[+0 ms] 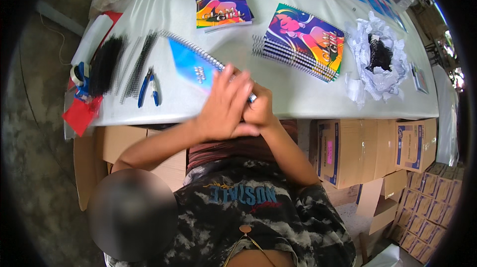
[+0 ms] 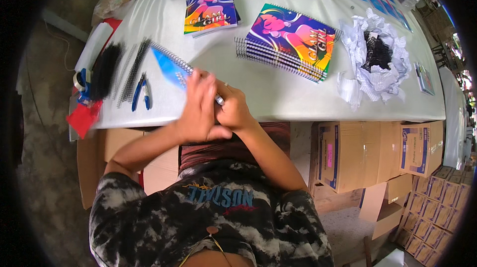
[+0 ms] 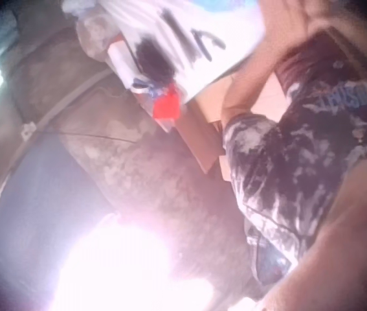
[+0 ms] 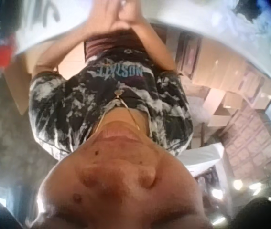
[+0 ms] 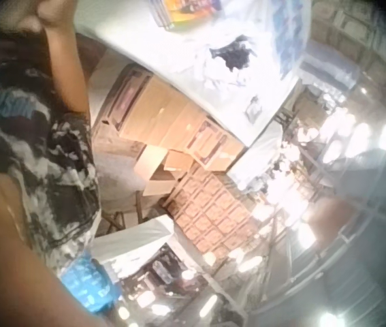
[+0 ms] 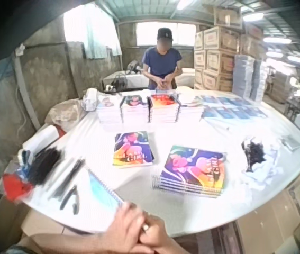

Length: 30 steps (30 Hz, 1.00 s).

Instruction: The person repeatedly picks up a spiral notebook and a metal coil, inserts the coil through the punched holes, and bends the ends to secure it. The person stacks the finished notebooks on the table. The process is repeated for multiple notebooks.

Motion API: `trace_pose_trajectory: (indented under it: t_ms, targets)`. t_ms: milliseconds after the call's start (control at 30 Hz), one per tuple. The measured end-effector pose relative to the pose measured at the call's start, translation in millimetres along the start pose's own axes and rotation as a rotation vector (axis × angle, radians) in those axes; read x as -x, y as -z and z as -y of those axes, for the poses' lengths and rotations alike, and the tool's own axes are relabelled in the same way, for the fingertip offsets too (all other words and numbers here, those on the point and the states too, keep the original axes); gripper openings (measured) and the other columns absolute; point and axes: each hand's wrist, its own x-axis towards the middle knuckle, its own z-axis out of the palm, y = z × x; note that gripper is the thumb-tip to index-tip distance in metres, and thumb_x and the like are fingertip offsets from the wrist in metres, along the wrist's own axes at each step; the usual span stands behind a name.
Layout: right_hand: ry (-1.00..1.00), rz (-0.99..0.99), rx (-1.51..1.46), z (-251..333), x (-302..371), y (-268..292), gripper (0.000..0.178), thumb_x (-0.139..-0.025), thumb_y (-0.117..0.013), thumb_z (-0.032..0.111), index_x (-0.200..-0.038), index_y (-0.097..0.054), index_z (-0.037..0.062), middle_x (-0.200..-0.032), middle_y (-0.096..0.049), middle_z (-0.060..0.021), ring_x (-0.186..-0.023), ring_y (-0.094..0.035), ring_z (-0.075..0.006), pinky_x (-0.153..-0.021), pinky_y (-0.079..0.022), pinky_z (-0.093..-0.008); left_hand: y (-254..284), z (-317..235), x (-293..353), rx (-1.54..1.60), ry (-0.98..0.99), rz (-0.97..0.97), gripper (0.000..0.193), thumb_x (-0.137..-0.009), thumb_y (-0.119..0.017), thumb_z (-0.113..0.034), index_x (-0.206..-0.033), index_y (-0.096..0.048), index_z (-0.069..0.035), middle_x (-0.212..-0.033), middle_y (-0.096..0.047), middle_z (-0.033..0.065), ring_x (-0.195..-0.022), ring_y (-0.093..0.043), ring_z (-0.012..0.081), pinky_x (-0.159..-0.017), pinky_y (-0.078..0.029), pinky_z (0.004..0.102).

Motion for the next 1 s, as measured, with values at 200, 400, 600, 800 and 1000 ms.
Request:
trace_pose_trajectory:
  t_ms: [200,400,600,800,1000]
  targets:
    - [0.278,-0.041,-0.014,30,-21,-12,0.070,-0.084,-0.055,0.034,-0.139,-0.025,0.0034,-0.144,-0.023,-0.0195,-0.137,-0.007,-0.0369,-0.109,-0.007,-0.0487,69,-41,-44,0.408,0.345,0.000,0.069,-0.092,-0.042,-0.035,-0.137,-0.014,0.010,-0.137,-0.020,0.0354,-0.129,-0.024,0.0445,-0.103,-0.023,0.0481]
    - [-0.324,0.336,0.485,83,-70,41,0.037,-0.093,-0.044,0.032,-0.097,-0.063,0.0009,-0.075,-0.060,-0.0133,-0.066,-0.058,-0.0208,-0.066,-0.043,-0.0335,82,-8,-52,1.015,0.975,-0.363,0.022,-0.088,-0.058,-0.013,-0.103,-0.063,0.003,-0.091,-0.065,0.0065,-0.083,-0.059,0.0091,-0.076,-0.047,0.0227]
    - [-0.467,0.004,-0.112,43,-50,44,0.012,-0.072,-0.069,-0.003,-0.081,-0.061,-0.0043,-0.071,-0.064,-0.0087,-0.069,-0.059,-0.0064,-0.061,-0.047,-0.0232,63,25,-59,1.356,0.908,-0.139,0.016,-0.082,-0.059,-0.001,-0.097,-0.063,0.002,-0.092,-0.063,0.0058,-0.080,-0.058,0.0091,-0.075,-0.048,0.0233]
    - [-0.415,-0.070,0.074,46,-41,30,0.020,-0.066,-0.072,-0.004,-0.077,-0.056,-0.0020,-0.073,-0.063,-0.0088,-0.068,-0.063,-0.0150,-0.061,-0.049,-0.0270,65,40,-72,1.186,0.752,0.080,0.015,-0.068,-0.053,0.009,-0.078,-0.054,-0.002,-0.077,-0.050,0.0010,-0.067,-0.049,0.0063,-0.063,-0.045,0.0220]
    - [-0.184,-0.198,0.234,60,-41,57,0.022,-0.065,-0.074,-0.002,-0.081,-0.059,-0.0002,-0.075,-0.060,-0.0093,-0.067,-0.061,-0.0170,-0.062,-0.049,-0.0285,68,26,-90,0.870,0.583,0.189,0.006,-0.080,-0.058,0.001,-0.086,-0.057,-0.001,-0.079,-0.055,0.0014,-0.071,-0.051,0.0053,-0.065,-0.044,0.0210]
